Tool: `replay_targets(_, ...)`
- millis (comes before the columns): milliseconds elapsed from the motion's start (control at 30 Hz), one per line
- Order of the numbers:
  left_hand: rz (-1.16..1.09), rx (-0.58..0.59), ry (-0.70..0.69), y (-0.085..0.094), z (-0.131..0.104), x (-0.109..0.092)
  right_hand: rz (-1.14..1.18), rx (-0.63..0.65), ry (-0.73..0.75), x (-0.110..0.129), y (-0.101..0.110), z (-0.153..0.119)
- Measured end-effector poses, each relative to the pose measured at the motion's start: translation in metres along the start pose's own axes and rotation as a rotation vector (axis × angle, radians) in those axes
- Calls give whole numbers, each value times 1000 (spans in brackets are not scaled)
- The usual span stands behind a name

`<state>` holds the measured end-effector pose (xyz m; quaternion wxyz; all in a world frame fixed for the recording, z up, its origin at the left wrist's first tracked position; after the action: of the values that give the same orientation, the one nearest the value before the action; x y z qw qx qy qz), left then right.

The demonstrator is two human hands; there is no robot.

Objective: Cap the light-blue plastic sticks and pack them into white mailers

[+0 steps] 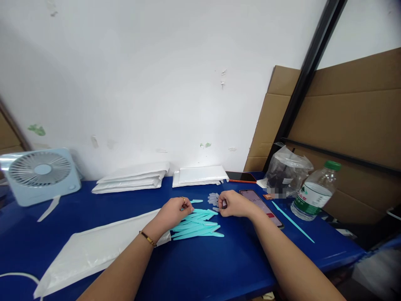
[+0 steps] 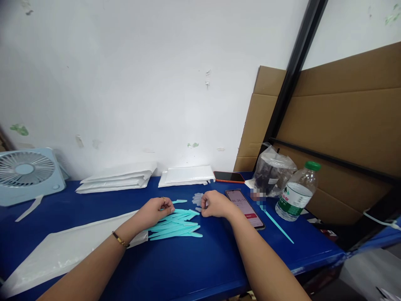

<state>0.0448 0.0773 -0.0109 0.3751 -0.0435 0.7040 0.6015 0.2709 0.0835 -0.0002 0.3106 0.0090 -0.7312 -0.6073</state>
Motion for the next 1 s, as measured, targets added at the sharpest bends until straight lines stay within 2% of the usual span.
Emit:
replay_targets(167,-74,-30,18,4,-1,-3,18,-151,61,2,8,-1)
replay_targets(333,-140,-37,87,5,1,2,14,-166,55,3,10,-3)
replay_targets(567,-122,-41,94,6,1,4,-46,-222,72,13,16,-7)
replay_targets(767,-116,-43,106,8,0,1,-73,-253,100,12,16,-7)
replay_targets(1000,-118,-28,95,4,2,-1,-25,-245,152,27,6,-2)
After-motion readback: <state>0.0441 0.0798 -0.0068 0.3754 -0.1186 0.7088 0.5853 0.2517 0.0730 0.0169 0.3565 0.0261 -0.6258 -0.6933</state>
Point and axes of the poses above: each hand's wrist, its own z-axis towards the middle knuckle, its own y-axis out of the back of the hand, x = y × z, the point moved 4 cm from there along z, towards the middle knuckle, and after that the axes turned 5 degrees about x, right-handed, at the moved point
